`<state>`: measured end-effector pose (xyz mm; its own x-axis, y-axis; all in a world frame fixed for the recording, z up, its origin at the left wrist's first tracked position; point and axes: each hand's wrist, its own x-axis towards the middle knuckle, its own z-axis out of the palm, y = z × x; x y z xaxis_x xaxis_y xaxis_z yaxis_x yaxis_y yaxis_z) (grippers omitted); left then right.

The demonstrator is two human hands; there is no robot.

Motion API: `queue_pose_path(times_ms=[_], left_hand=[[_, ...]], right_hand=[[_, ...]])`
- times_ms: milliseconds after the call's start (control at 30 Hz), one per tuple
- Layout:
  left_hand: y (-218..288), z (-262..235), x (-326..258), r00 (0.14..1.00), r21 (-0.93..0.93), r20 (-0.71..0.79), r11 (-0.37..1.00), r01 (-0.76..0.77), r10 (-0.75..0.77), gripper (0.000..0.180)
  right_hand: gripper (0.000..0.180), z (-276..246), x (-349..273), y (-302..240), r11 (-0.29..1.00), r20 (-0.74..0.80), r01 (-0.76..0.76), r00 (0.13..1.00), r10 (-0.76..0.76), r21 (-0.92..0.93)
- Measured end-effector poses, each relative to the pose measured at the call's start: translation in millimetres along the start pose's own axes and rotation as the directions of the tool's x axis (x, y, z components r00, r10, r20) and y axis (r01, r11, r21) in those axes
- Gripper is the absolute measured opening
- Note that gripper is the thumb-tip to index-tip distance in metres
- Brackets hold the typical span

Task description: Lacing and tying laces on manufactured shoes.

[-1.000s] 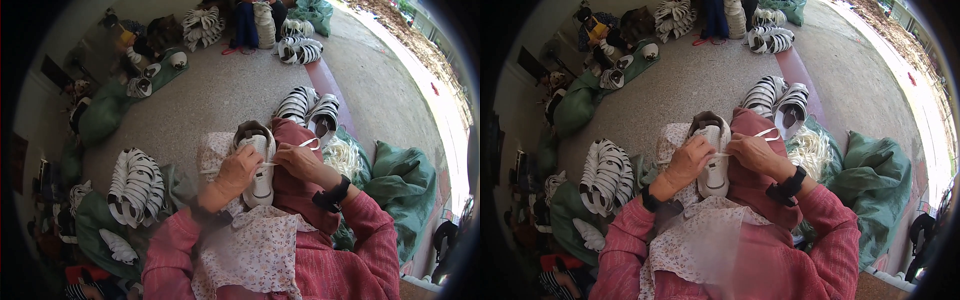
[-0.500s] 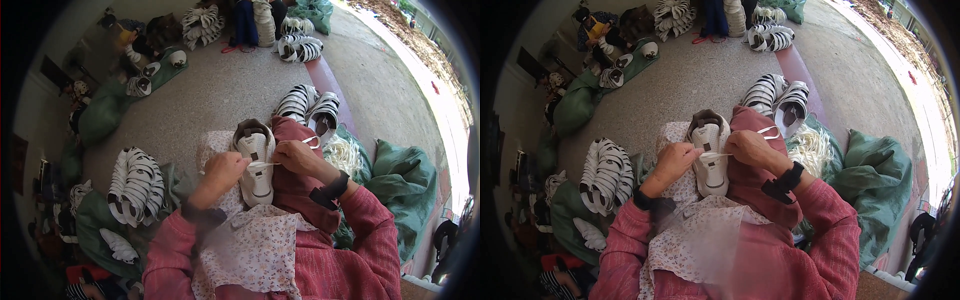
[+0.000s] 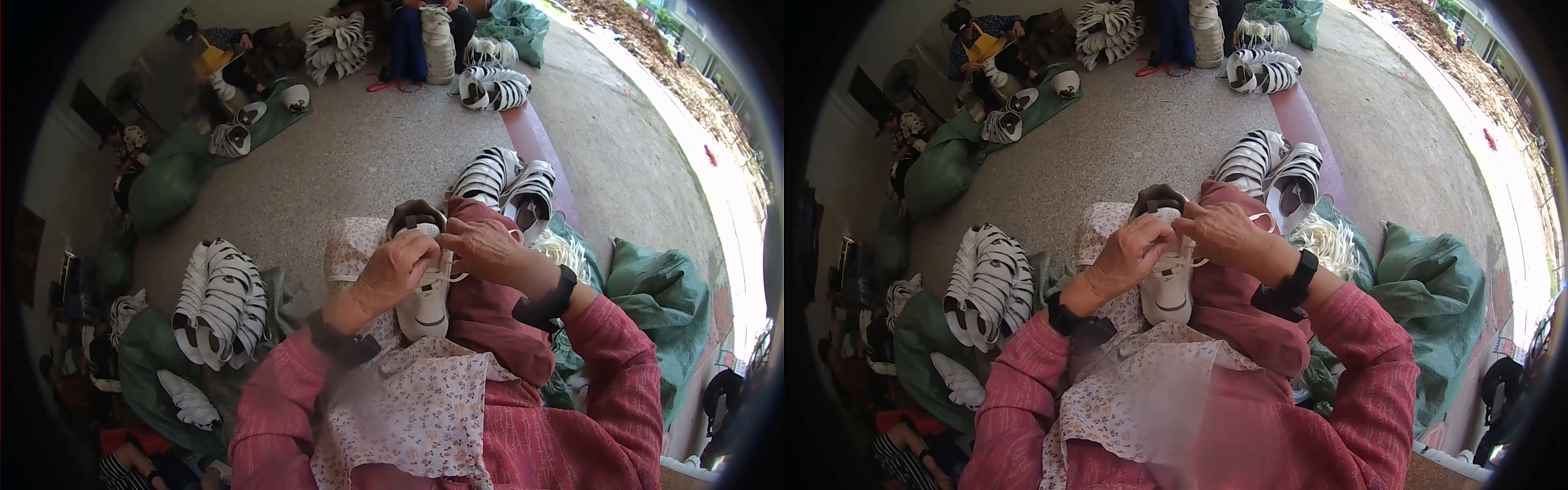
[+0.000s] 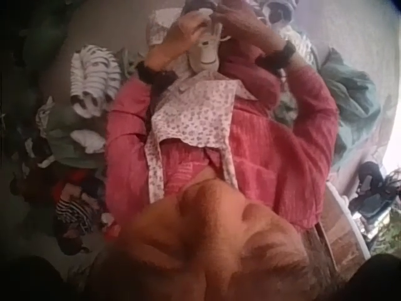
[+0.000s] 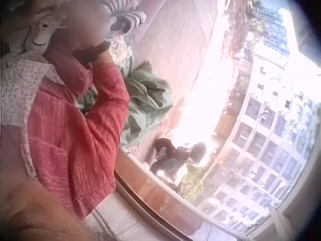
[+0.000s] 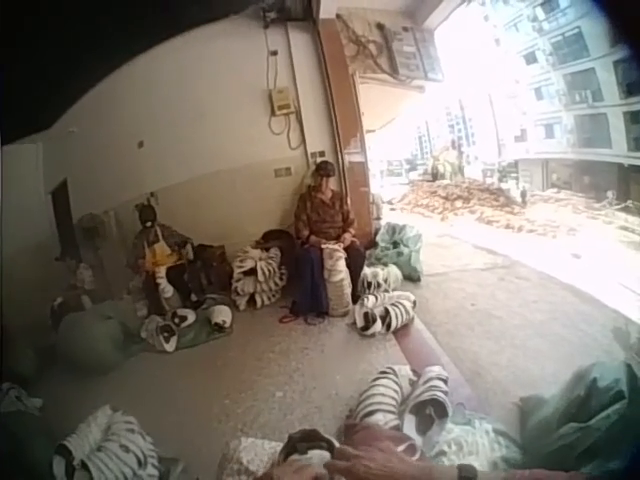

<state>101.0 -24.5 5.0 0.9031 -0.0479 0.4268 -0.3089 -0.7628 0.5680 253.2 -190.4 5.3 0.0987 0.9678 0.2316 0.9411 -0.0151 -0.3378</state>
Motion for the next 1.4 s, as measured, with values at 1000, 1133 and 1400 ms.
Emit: queue_pose_path(times_ms=[1000, 1133, 1400], left_hand=[[-141, -336, -243, 0.296, 0.273, -0.95, 0.203, 0.94, -0.095, 0.015], [-143, -279, -257, 0.336, -0.046, -0.722, 0.526, 0.849, -0.605, 0.019], [-32, -89, -115, 0.866, 0.051, -0.064, 0.865, 0.499, -0.496, 0.013]], right_hand=[[0.016, 3, 16, 32, 0.96, 0.111, 0.121, 0.982, -0.153, 0.254], [0.013, 14, 5, 35, 0.956, 0.044, 0.104, 0.992, -0.121, 0.273], [0.019, 3, -6, -7, 0.974, -0.019, 0.029, 0.999, -0.026, 0.225]])
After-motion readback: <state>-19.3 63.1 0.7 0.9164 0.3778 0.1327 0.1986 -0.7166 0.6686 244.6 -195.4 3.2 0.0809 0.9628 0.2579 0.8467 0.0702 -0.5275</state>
